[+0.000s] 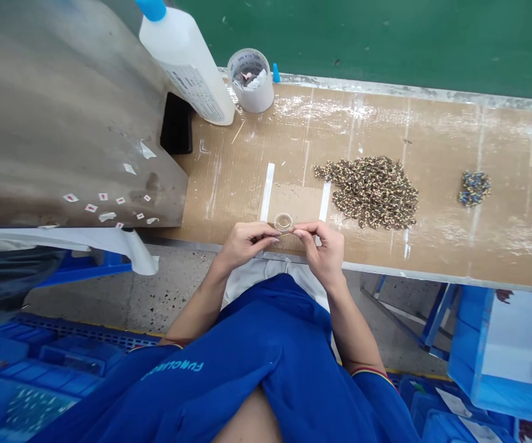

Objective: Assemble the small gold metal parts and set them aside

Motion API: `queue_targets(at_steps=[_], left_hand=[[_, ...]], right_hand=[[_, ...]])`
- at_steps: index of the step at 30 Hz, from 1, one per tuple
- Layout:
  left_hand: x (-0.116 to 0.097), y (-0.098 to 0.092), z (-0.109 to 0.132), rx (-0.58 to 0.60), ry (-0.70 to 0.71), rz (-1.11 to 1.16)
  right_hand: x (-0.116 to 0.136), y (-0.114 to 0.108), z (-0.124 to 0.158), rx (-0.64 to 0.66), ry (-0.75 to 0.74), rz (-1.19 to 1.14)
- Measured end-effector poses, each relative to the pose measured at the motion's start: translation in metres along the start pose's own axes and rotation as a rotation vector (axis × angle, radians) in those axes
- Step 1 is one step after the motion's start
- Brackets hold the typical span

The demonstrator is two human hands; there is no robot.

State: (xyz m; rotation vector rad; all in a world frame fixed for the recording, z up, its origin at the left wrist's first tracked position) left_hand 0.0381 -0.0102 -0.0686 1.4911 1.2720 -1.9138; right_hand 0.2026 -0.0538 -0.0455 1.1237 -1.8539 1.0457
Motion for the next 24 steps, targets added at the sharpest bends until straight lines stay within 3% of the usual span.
queue_targets(at_steps=[18, 24], left_hand=[[-0.004, 0.0, 0.001, -0.003, 0.036, -0.026], [-0.002, 0.001, 0.001, 0.008, 0.012, -0.012]], right_hand=[[0.014, 0.016, 0.0, 0.102, -0.161, 0.123], [0.014, 0.019, 0.0, 0.136, -0.155, 0.15]])
Point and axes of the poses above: each hand's wrist, its own z-axis away from the middle knuckle, its own y-axis out of the palm, x = y × z, the point moved 8 cm from there along -z, towards the middle knuckle, and after that the axes turned 13 degrees about -y, right-handed, at the moved point
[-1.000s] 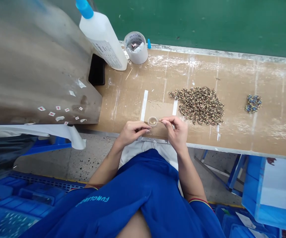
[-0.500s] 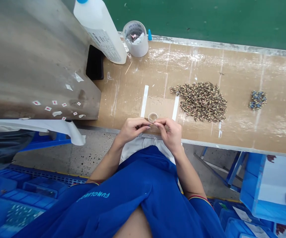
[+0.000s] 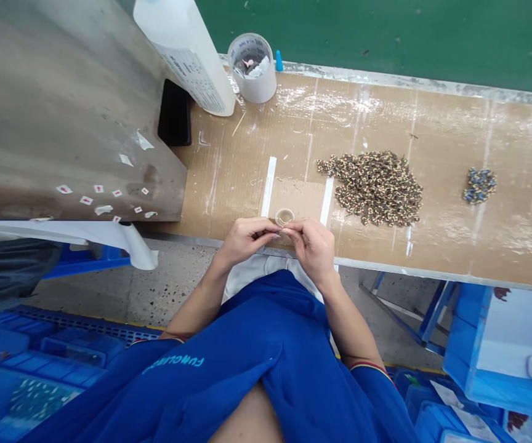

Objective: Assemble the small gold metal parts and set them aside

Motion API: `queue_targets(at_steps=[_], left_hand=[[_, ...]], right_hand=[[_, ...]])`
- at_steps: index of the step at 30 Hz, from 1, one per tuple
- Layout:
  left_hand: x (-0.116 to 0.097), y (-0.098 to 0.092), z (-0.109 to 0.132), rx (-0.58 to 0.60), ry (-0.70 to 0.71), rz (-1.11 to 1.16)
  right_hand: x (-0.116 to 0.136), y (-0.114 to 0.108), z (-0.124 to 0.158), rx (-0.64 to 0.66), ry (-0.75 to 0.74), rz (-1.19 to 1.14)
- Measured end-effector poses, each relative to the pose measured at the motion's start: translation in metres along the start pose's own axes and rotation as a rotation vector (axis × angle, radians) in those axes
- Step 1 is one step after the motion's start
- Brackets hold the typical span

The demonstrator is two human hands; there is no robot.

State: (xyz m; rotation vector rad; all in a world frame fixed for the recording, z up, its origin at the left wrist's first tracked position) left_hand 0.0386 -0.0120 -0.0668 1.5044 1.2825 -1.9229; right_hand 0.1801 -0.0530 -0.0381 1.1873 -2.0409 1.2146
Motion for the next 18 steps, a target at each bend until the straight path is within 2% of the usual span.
queue_targets(at_steps=[4, 8, 13, 18], left_hand=[[0.003, 0.001, 0.0, 0.017, -0.04, -0.003], [0.002, 0.0, 0.0, 0.006, -0.035, -0.007], [0.0, 0.0, 0.0, 0.009, -0.02, 0.007], [0.002, -0.002, 0.001, -0.026, -0.025, -0.003]], right_hand=[[-0.001, 0.003, 0.0, 0.036, 0.017, 0.049], [0.001, 0.002, -0.002, 0.019, 0.007, 0.069], [0.008, 0.003, -0.005, 0.035, -0.035, 0.005], [-0.001, -0.019, -0.006, -0.153, 0.0, 0.001]])
Point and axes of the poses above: each hand's wrist, its own z-axis away from the middle knuckle, its own y-axis out of the palm, x = y × z, the point moved 8 cm from there along -z, towards the middle knuckle, and after that the axes turned 13 degrees about -y, right-handed, at the moved point
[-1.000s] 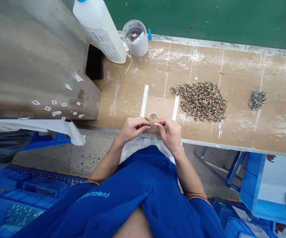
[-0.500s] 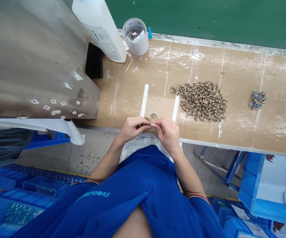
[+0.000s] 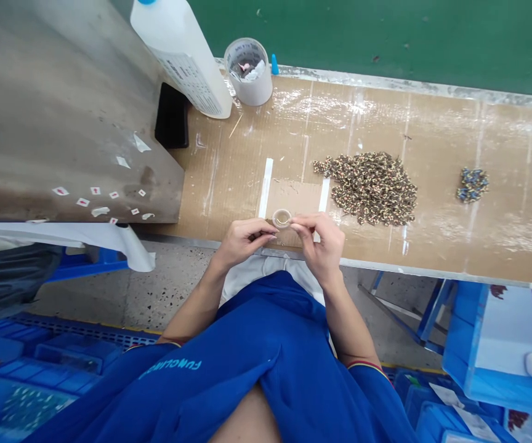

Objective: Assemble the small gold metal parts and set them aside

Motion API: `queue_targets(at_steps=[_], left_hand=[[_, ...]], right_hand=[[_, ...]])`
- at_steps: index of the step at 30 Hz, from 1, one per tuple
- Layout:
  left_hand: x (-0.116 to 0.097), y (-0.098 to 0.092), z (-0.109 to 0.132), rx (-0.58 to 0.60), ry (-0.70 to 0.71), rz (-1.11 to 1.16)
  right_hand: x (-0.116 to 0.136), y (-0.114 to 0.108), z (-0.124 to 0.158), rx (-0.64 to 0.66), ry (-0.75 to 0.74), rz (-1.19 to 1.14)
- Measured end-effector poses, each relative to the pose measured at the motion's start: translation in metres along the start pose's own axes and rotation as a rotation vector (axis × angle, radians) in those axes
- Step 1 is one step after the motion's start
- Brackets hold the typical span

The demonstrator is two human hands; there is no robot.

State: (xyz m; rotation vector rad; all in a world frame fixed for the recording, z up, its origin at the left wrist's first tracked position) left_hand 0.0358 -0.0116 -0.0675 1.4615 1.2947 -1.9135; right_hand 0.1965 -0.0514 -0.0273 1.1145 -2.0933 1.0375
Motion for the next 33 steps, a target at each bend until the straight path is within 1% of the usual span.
queue_targets(at_steps=[2, 3, 7, 8, 9, 10, 11, 13, 14, 15, 17, 19, 21, 26, 30, 33], left_hand=[[-0.001, -0.001, 0.001, -0.004, 0.009, 0.009], [-0.001, -0.002, 0.001, -0.006, 0.012, 0.015], [0.0, -0.005, 0.001, -0.022, -0.007, 0.025], [0.001, -0.006, 0.001, -0.026, -0.019, 0.027], [0.003, -0.006, 0.001, -0.03, -0.028, 0.032], [0.003, -0.007, 0.001, -0.034, -0.032, 0.04], [0.004, -0.007, 0.002, -0.039, -0.033, 0.048], [0.004, -0.008, 0.002, -0.052, -0.032, 0.062], [0.004, -0.009, 0.002, -0.062, -0.032, 0.067], [0.004, -0.009, 0.003, -0.073, -0.031, 0.071], [0.003, -0.01, 0.003, -0.087, -0.026, 0.074], [0.002, -0.01, 0.003, -0.091, -0.02, 0.071], [0.002, -0.01, 0.003, -0.093, -0.021, 0.066], [-0.001, -0.014, 0.006, -0.104, -0.005, 0.065], [-0.005, -0.019, 0.012, -0.133, -0.01, 0.073], [-0.012, -0.016, 0.018, -0.152, -0.011, 0.062]], right_hand=[[-0.006, -0.002, -0.001, -0.046, -0.002, 0.037], [-0.009, 0.0, -0.001, -0.035, -0.012, 0.045], [-0.018, 0.019, 0.001, 0.131, -0.03, 0.029], [-0.02, 0.018, 0.002, 0.146, -0.025, 0.032], [-0.023, 0.012, 0.003, 0.131, -0.021, 0.052], [-0.026, 0.001, 0.005, 0.085, -0.014, 0.093], [-0.03, -0.014, 0.007, 0.016, -0.004, 0.158], [-0.036, -0.052, 0.015, -0.138, 0.029, 0.332], [-0.04, -0.07, 0.021, -0.194, 0.054, 0.421], [-0.044, -0.085, 0.026, -0.219, 0.083, 0.494], [-0.052, -0.102, 0.035, -0.191, 0.136, 0.579], [-0.059, -0.105, 0.04, -0.128, 0.162, 0.601], [-0.062, -0.102, 0.041, -0.089, 0.167, 0.597], [-0.062, -0.09, 0.034, -0.074, 0.148, 0.556], [-0.059, -0.096, 0.031, -0.095, 0.107, 0.507], [-0.053, -0.104, 0.036, -0.181, 0.141, 0.423]])
Point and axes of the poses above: each hand's wrist, its own z-axis away from the middle knuckle, its own y-axis out of the palm, x = y × z, the point moved 8 cm from there along -z, towards the middle knuckle, and after that the axes turned 13 degrees about -y, right-handed, at the moved point
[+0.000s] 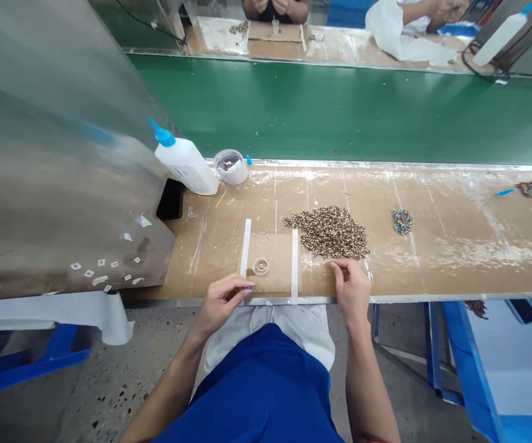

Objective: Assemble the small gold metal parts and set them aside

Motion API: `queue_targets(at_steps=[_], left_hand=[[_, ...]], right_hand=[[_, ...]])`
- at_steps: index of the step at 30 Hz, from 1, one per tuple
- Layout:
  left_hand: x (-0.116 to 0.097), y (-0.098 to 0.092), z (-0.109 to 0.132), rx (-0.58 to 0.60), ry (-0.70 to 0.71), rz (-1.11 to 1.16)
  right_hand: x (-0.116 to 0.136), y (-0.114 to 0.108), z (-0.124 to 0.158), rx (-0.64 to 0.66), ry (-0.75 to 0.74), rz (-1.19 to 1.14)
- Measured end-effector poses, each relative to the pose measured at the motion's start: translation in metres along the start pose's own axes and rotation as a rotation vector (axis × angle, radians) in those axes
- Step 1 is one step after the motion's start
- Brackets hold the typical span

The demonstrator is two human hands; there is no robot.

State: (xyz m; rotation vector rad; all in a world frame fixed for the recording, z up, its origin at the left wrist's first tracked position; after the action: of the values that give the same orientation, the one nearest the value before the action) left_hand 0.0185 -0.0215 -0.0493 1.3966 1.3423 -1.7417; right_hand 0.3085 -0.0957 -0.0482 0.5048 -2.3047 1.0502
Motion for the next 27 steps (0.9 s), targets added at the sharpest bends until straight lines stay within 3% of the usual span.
queue_targets(at_steps=[3, 8, 12, 21, 27], left_hand=[[-0.013, 0.006, 0.006, -0.044, 0.002, -0.031], [-0.039, 0.015, 0.009, -0.095, 0.053, -0.08], [-0.047, 0.019, 0.006, -0.102, 0.075, -0.132], [-0.05, 0.028, -0.001, -0.105, 0.05, -0.19], [-0.049, 0.028, -0.004, -0.05, 0.072, -0.244]], right_hand=[[0.012, 0.001, 0.01, -0.051, 0.129, -0.209], [0.056, 0.041, 0.021, 0.07, 0.266, -0.576], [0.068, 0.066, 0.024, 0.122, 0.375, -0.758], [0.074, 0.082, 0.029, 0.238, 0.48, -0.853], [0.073, 0.086, 0.029, 0.333, 0.474, -0.864]])
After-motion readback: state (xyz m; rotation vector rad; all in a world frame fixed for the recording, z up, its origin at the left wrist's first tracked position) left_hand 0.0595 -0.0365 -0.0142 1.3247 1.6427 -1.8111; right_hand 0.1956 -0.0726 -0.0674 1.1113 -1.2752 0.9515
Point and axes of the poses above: each hand's wrist, its own z-axis away from the middle knuckle, its own y-axis out of the palm, x = y × z, the point moved 8 cm from there along -z, towards the middle knuckle, and after that the axes turned 13 degrees about -y, right-handed, at the moved point
